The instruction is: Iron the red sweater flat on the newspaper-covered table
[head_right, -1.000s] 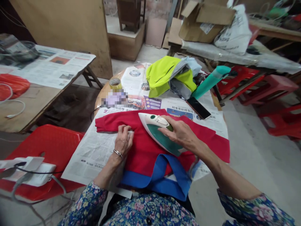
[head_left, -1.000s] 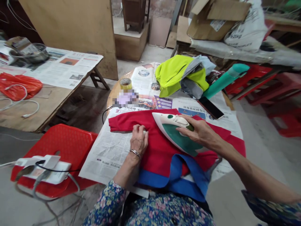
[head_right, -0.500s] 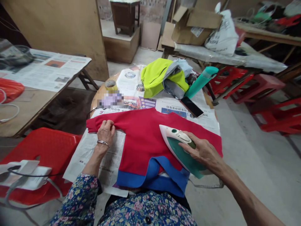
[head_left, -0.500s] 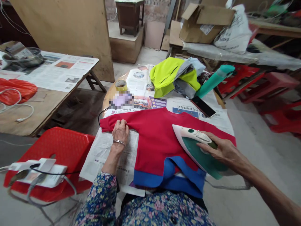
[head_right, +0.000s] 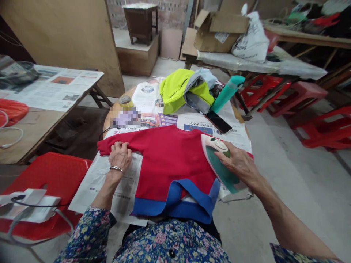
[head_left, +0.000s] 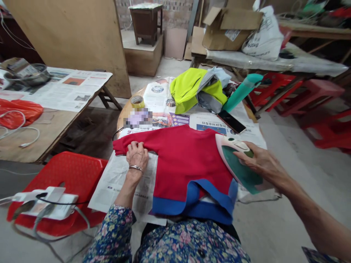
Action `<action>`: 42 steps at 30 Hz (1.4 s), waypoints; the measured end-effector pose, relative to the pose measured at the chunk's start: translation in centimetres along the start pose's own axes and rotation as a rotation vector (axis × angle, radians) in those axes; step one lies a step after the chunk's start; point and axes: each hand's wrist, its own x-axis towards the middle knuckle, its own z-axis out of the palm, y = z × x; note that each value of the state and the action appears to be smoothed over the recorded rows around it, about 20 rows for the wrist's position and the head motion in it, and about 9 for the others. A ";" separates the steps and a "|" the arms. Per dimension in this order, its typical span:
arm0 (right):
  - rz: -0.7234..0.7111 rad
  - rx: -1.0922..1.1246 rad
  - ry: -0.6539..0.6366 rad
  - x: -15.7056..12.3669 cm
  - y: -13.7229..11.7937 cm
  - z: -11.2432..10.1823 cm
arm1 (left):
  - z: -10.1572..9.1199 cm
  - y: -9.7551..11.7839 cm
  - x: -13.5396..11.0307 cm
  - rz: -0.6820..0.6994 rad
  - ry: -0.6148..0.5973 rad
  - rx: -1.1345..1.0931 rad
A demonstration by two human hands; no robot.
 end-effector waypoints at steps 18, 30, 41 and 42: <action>-0.622 -0.024 -0.582 -0.5 -18.5 7.0 | 1.9 0.5 7.6 0.361 -0.407 -0.039; -0.587 0.113 -0.693 -3.8 -16.2 4.1 | 3.4 0.0 8.7 0.370 -0.381 -0.071; -0.309 -0.152 -0.308 0.8 -10.1 5.2 | 3.0 0.3 8.6 0.362 -0.379 -0.093; -0.314 -0.150 -0.343 -0.2 -9.9 5.1 | 3.0 0.3 8.7 0.364 -0.377 -0.096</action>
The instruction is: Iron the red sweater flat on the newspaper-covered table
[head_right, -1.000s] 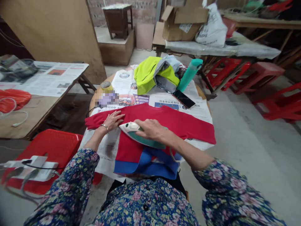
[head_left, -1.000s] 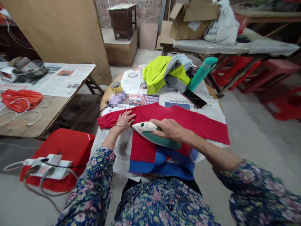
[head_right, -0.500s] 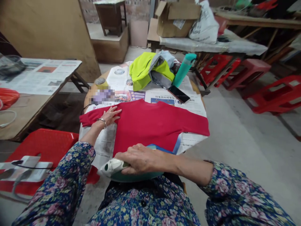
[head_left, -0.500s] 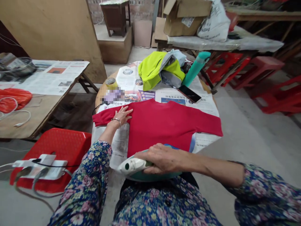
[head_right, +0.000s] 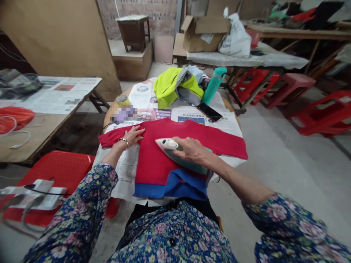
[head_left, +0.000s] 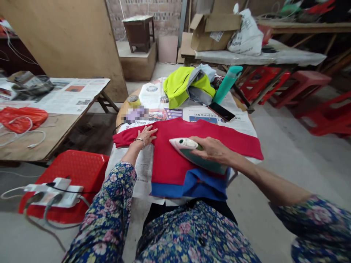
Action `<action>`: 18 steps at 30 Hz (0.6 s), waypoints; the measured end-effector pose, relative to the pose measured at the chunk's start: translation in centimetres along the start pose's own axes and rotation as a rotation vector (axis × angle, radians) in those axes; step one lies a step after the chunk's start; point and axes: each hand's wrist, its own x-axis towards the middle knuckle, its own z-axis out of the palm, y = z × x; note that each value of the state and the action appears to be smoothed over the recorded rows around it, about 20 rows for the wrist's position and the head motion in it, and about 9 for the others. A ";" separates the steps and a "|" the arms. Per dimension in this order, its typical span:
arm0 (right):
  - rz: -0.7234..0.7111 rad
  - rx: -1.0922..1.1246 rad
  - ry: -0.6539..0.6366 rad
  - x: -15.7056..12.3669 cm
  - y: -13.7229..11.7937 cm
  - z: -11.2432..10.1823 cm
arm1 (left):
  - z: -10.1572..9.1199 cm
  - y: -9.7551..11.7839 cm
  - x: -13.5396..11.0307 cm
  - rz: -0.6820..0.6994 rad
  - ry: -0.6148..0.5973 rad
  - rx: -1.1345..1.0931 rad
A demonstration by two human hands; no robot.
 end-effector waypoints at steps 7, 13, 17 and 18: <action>-0.194 0.266 -0.259 -9.1 -1.0 1.5 | -0.3 0.3 -0.2 -0.008 -0.021 0.024; -0.187 0.328 -0.345 -14.9 0.5 1.0 | -0.7 1.1 -0.8 -0.022 -0.012 0.059; -0.099 0.323 -0.279 -16.1 3.1 -0.4 | -1.4 1.5 -1.0 -0.041 -0.030 0.113; -0.063 0.326 -0.245 -16.1 3.8 -0.8 | -1.5 1.7 -1.1 -0.050 -0.029 0.135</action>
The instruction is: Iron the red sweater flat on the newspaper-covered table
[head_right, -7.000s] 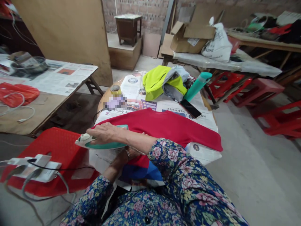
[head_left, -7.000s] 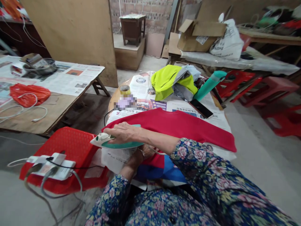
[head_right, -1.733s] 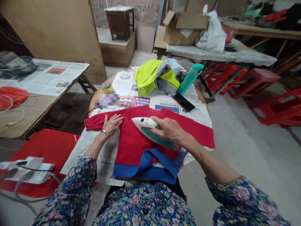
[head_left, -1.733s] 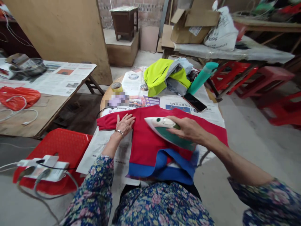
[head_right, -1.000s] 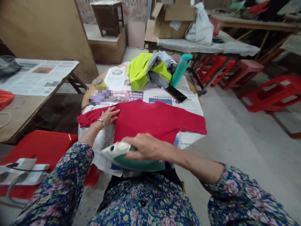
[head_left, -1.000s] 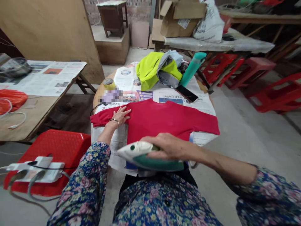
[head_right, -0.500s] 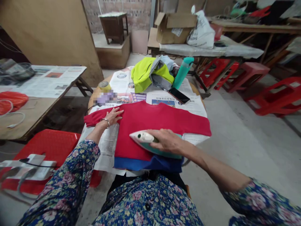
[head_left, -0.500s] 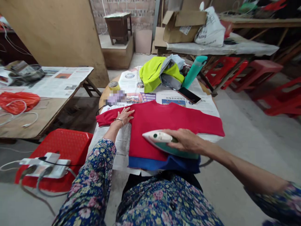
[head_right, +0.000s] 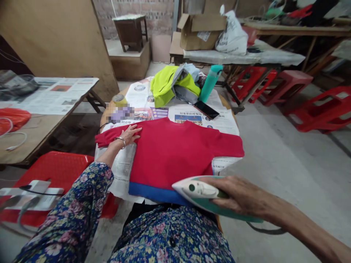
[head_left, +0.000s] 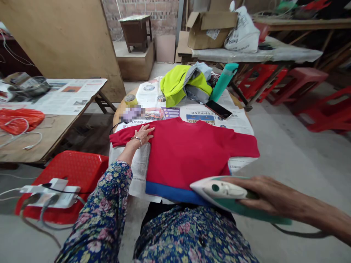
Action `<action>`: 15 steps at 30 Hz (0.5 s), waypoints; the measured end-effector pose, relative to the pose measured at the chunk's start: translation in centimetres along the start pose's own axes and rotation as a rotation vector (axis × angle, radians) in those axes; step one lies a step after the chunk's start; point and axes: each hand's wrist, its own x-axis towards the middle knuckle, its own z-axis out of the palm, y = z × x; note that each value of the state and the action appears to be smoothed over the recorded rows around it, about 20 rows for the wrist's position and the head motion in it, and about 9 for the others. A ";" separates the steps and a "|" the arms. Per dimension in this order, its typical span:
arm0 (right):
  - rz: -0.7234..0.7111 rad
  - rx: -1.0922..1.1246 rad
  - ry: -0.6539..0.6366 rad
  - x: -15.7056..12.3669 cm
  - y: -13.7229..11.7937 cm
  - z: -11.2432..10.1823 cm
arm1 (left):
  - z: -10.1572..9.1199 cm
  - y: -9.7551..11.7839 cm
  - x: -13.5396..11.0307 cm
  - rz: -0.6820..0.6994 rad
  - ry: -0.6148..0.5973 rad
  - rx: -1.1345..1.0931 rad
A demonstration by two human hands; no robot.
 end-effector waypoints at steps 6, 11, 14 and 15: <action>0.238 -0.031 0.363 2.4 2.5 -1.9 | -0.3 4.2 0.2 -0.008 0.081 0.092; 0.297 -0.131 0.460 5.7 3.9 -1.0 | 1.5 12.1 2.5 0.279 0.158 0.132; 0.270 -0.179 0.443 6.5 4.7 -0.7 | 2.9 16.4 5.0 0.454 0.115 0.127; 0.274 -0.187 0.427 6.5 4.8 -0.6 | 3.2 17.6 5.8 0.486 0.105 0.124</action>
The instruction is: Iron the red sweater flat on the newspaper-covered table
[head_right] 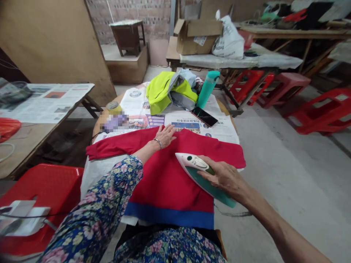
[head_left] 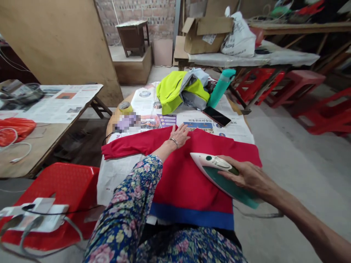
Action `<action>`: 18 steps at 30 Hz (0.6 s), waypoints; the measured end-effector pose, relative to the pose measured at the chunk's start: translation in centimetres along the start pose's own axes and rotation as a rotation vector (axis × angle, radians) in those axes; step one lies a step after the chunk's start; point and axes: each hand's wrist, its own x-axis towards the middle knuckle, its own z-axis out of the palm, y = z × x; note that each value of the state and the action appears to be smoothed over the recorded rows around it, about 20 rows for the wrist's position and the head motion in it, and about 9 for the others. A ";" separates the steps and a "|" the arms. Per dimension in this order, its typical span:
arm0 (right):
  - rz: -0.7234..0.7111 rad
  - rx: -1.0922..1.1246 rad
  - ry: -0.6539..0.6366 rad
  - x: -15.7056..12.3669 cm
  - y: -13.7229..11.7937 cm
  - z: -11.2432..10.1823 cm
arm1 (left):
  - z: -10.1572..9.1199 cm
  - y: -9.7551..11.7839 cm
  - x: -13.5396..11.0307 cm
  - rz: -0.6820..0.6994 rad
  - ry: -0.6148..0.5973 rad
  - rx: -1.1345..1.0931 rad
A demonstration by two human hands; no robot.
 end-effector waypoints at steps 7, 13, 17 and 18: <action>-0.002 0.082 -0.008 -0.5 0.5 0.1 | 0.7 1.5 4.5 0.036 -0.003 -0.004; -0.038 0.072 0.007 0.2 0.6 0.1 | 0.4 1.5 4.8 0.092 -0.102 -0.022; -0.058 0.030 0.023 1.4 0.4 -0.3 | 0.3 1.5 5.3 0.086 -0.105 -0.025; -0.059 0.009 0.029 1.7 0.2 -0.5 | 0.2 1.4 5.5 0.073 -0.099 -0.023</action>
